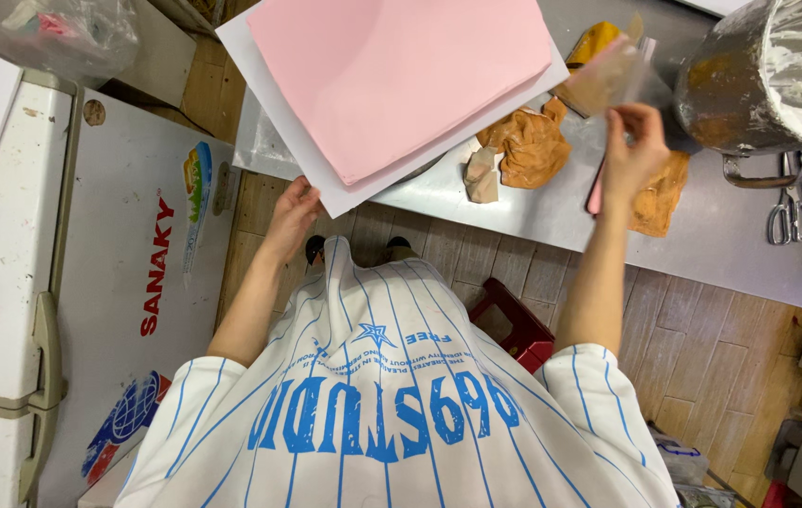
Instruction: The person places a square of pink paper onto a square white cake board by hand, then uses small pieces of clear adhesive tape to secure the paper to the board.
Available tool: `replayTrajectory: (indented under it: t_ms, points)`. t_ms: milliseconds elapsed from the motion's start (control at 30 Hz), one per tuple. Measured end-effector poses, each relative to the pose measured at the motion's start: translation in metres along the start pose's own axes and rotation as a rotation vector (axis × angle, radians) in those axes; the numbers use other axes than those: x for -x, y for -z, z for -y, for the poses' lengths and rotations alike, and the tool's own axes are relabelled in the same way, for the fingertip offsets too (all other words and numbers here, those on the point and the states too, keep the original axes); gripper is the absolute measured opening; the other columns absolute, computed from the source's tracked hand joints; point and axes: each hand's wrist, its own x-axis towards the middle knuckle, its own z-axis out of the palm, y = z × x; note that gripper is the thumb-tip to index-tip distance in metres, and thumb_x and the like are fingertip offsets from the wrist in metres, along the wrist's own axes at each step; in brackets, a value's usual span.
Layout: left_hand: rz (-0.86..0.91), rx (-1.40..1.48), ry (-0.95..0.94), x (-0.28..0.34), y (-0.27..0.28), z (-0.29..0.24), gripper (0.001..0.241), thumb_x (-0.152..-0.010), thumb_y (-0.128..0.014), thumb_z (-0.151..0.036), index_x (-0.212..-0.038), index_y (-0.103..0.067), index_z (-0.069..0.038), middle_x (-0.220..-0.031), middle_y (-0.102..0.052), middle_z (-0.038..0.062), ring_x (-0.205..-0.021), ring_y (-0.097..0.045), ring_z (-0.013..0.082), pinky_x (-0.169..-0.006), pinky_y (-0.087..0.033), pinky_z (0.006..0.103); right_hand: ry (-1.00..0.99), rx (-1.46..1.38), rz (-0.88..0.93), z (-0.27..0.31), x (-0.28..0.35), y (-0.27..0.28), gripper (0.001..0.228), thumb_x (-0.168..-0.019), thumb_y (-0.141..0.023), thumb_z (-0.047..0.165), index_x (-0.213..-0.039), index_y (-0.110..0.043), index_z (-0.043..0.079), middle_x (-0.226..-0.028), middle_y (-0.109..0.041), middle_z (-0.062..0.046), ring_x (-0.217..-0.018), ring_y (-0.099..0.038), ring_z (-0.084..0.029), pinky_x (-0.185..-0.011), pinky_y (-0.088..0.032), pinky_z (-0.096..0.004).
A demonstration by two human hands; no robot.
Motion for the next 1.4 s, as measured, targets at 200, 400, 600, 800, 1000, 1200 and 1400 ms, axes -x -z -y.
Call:
replayTrajectory:
  t_ms: [200,400,600,800,1000,1200,1400]
  points:
    - [0.121,0.056,0.11,0.009,-0.015,0.015,0.053,-0.105,-0.026,-0.039,-0.142,-0.05,-0.008,-0.125,-0.072,0.017,-0.121,-0.068,0.0234,-0.11,-0.049,0.0381,-0.012,-0.009,-0.047,-0.017,0.033,0.08,0.008,-0.103,-0.076,-0.004,-0.109,-0.069,-0.004,-0.102,-0.069,-0.013,-0.096,-0.069,-0.019,-0.086,-0.055,-0.027]
    - [0.28,-0.224,0.167,-0.017,-0.066,0.058,0.036,-0.104,-0.048,-0.025,-0.132,-0.057,-0.005,-0.132,-0.07,0.014,-0.118,-0.068,0.0229,-0.106,-0.05,0.0379,-0.286,0.084,-0.077,-0.025,0.097,0.128,0.012,-0.108,-0.074,0.006,-0.117,-0.078,-0.003,-0.081,-0.059,-0.011,-0.071,-0.051,-0.017,-0.064,-0.038,-0.029]
    - [0.085,-0.56,-0.045,-0.095,-0.167,0.106,0.045,-0.095,-0.071,-0.027,-0.134,-0.059,-0.007,-0.12,-0.069,0.006,-0.101,-0.07,0.0162,-0.087,-0.056,0.0328,-0.397,-0.394,-0.18,-0.007,0.155,0.12,0.02,-0.103,-0.058,0.013,-0.104,-0.073,-0.001,-0.088,-0.077,-0.013,-0.075,-0.075,-0.019,-0.071,-0.062,-0.029]
    - [0.056,-0.92,-0.287,-0.135,-0.23,0.082,0.031,-0.095,-0.074,-0.027,-0.106,-0.063,-0.001,-0.113,-0.061,0.01,-0.087,-0.067,0.0216,-0.08,-0.054,0.0356,-0.45,-0.459,-0.019,0.051,0.168,0.085,0.034,-0.096,-0.072,-0.005,-0.125,-0.055,0.003,-0.102,-0.076,-0.014,-0.077,-0.072,-0.015,-0.068,-0.057,-0.025]
    - [0.115,-0.913,-0.635,-0.107,-0.267,0.035,0.027,-0.088,-0.08,-0.028,-0.092,-0.068,-0.004,-0.097,-0.066,0.008,-0.096,-0.06,0.0281,-0.083,-0.049,0.0403,-0.483,-0.331,0.114,0.101,0.156,0.055,0.074,-0.091,-0.068,-0.005,-0.156,-0.035,0.007,-0.093,-0.071,-0.004,-0.062,-0.061,-0.005,-0.052,-0.051,-0.019]
    - [0.25,-0.771,-0.619,-0.079,-0.282,-0.008,0.024,-0.091,-0.078,-0.027,-0.098,-0.07,-0.005,-0.099,-0.071,0.005,-0.104,-0.064,0.0256,-0.086,-0.052,0.0385,-0.408,-0.14,0.207,0.112,0.147,0.047,0.062,-0.092,-0.066,-0.005,-0.152,-0.051,0.003,-0.091,-0.069,-0.001,-0.063,-0.052,-0.001,-0.056,-0.043,-0.018]
    - [0.342,-0.855,-0.781,-0.073,-0.264,-0.036,0.023,-0.094,-0.075,-0.026,-0.108,-0.073,-0.008,-0.105,-0.071,0.007,-0.105,-0.064,0.0245,-0.091,-0.05,0.0408,-0.41,-0.256,0.23,0.116,0.136,0.054,0.058,-0.092,-0.066,-0.005,-0.148,-0.053,0.001,-0.092,-0.068,0.001,-0.065,-0.051,0.001,-0.056,-0.044,-0.017]
